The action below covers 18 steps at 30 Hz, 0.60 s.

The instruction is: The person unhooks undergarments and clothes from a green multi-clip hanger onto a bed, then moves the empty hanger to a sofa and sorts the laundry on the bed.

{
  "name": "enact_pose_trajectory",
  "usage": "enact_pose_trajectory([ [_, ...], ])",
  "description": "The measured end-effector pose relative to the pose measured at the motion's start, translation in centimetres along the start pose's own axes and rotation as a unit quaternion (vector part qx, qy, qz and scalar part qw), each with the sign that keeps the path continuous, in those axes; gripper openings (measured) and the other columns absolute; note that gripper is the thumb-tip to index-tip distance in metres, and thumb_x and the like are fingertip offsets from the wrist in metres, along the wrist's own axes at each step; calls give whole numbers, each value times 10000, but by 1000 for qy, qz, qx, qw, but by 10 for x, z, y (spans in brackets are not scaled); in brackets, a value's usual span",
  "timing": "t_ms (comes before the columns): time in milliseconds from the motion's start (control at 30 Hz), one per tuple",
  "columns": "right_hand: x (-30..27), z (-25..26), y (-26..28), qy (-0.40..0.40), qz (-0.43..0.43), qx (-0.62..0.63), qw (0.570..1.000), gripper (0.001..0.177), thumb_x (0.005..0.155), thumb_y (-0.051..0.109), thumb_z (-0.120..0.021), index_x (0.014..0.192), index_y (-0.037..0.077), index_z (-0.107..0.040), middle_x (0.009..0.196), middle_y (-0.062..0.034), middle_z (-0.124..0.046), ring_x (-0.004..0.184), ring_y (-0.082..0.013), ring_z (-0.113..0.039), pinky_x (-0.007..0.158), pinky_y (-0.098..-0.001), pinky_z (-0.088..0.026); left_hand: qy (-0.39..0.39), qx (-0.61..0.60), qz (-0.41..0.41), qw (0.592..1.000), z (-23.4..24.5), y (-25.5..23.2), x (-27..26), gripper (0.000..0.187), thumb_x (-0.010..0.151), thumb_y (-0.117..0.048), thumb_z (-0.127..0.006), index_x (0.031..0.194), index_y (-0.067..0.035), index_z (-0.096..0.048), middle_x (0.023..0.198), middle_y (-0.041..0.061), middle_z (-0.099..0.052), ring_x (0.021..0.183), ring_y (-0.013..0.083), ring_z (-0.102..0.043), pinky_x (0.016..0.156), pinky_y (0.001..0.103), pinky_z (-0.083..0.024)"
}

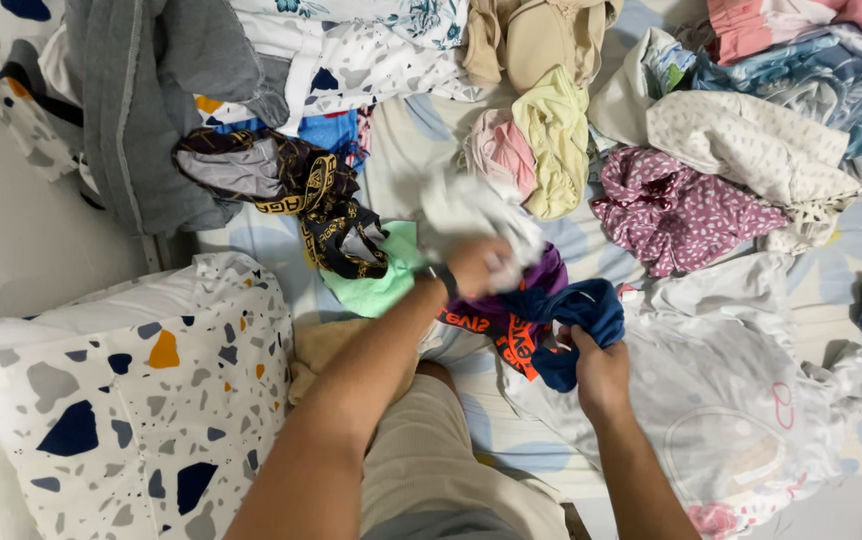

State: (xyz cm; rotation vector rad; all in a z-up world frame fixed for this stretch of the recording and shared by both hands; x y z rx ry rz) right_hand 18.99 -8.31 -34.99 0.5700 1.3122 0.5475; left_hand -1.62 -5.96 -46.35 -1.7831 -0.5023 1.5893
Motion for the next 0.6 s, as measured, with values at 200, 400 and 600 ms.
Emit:
enact_pose_trajectory([
  [200,19,27,12,-56,119,-51,990,77,829,49,-542,795,-13,-574,717,-60,-597,628,-121,-553,572,-240,-441,-72,134,-266,952,-81,-51,-119,200,756,-175,-643,907,-96,-539,862,110,-608,844,298,-577,706,405,-447],
  [400,9,15,43,-41,163,-126,978,115,849,114,-571,810,6,-581,676,-57,-571,597,-115,-541,549,-242,-426,-308,4,-69,949,51,12,-160,294,722,-193,-648,962,-53,-554,923,116,-633,866,252,-613,752,348,-486],
  [600,-4,-19,35,-8,129,-182,975,162,844,142,-581,774,-1,-608,651,-45,-582,568,-109,-522,512,-262,-416,-395,87,-102,909,123,95,-154,551,564,-263,-766,1004,16,-586,961,203,-621,861,344,-591,741,395,-462],
])
Point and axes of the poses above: each hand's wrist, its own x-axis towards the middle knuckle, its own z-axis out of the back of the hand, y = z × x, the point moved 10 cm from there along x, towards the middle knuckle
